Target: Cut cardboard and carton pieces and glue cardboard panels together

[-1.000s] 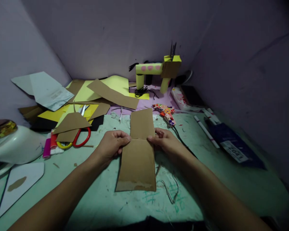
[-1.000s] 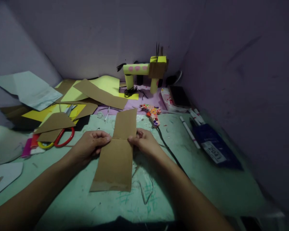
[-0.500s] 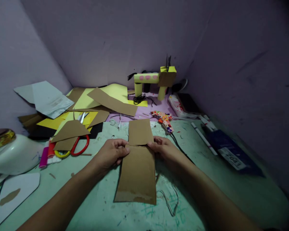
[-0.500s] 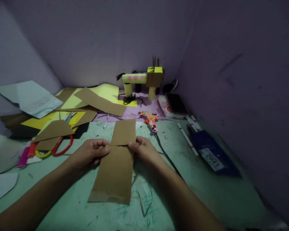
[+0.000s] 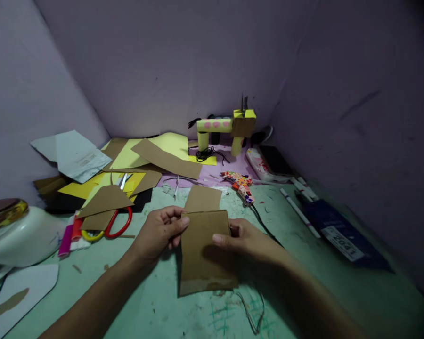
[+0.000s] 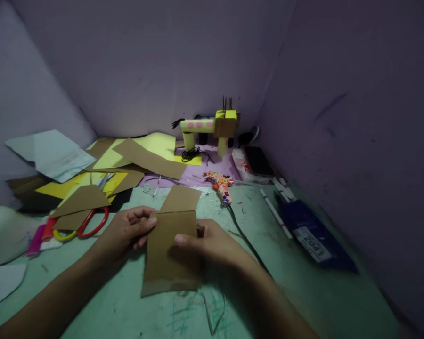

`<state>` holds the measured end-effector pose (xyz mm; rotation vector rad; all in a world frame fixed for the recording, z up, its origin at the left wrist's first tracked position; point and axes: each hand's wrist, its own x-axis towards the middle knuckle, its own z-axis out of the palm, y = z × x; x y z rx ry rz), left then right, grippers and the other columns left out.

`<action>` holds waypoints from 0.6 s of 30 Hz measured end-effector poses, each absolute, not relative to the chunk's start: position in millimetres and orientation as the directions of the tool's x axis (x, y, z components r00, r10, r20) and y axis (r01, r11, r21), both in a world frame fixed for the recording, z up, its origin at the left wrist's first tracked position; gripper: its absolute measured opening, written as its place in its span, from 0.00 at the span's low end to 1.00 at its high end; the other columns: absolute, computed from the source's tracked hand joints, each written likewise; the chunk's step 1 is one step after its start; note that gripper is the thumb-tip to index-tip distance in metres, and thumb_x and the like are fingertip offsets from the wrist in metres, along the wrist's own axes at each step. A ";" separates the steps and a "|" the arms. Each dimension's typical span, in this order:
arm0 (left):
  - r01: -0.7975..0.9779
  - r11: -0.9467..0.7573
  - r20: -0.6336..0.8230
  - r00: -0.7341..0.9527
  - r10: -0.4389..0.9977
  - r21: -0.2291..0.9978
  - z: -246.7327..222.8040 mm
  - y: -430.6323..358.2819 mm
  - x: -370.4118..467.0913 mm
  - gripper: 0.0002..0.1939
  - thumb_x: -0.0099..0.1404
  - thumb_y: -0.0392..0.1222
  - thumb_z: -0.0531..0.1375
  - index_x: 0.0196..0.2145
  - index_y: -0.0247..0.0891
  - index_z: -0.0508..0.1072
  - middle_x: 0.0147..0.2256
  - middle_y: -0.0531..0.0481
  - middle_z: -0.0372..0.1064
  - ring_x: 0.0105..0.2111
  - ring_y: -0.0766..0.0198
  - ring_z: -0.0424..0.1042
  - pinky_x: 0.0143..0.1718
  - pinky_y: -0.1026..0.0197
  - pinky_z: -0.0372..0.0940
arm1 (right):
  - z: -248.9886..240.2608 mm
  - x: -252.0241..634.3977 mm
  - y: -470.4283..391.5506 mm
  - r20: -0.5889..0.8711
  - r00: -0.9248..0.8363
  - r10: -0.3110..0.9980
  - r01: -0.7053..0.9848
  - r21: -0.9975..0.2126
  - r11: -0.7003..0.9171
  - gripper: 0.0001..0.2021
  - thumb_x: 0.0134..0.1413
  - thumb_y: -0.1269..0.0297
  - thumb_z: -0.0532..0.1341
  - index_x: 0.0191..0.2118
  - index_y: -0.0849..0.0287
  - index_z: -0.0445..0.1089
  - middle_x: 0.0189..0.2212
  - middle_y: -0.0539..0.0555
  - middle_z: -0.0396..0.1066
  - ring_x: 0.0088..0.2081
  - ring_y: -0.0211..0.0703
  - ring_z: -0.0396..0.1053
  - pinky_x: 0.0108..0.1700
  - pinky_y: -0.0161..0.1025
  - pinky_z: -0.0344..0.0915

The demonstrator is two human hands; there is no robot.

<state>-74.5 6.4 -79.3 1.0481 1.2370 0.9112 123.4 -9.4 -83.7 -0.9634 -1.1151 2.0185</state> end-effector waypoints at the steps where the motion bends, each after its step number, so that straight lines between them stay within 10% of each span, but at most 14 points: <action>1: -0.004 0.273 -0.270 0.117 0.956 0.962 -78.4 5.8 -73.6 0.18 0.45 0.47 0.66 0.31 0.33 0.70 0.10 0.60 0.60 0.10 0.75 0.54 0.11 0.72 0.47 | -85.3 119.8 -12.4 -0.302 -0.553 0.777 -0.210 -0.851 -0.481 0.19 0.39 0.58 0.69 0.39 0.62 0.75 0.31 0.55 0.76 0.30 0.42 0.71 0.38 0.40 0.66; 14: -0.002 0.227 -0.227 -0.061 0.972 0.974 -75.2 14.0 -82.2 0.13 0.45 0.45 0.63 0.26 0.33 0.69 0.22 0.52 0.70 0.14 0.74 0.58 0.13 0.69 0.51 | -84.4 124.8 0.5 -0.373 -0.088 0.924 -0.395 -0.838 -0.376 0.18 0.33 0.67 0.69 0.37 0.61 0.72 0.30 0.56 0.78 0.31 0.53 0.74 0.35 0.48 0.70; 18: 0.115 0.183 -0.163 -0.164 0.973 0.976 -77.0 20.5 -89.7 0.13 0.46 0.48 0.62 0.27 0.35 0.69 0.22 0.52 0.70 0.15 0.71 0.59 0.14 0.68 0.51 | -71.8 140.2 9.7 -0.260 0.446 0.857 -0.496 -0.868 -0.005 0.22 0.33 0.68 0.69 0.42 0.54 0.71 0.38 0.53 0.77 0.44 0.54 0.72 0.42 0.47 0.71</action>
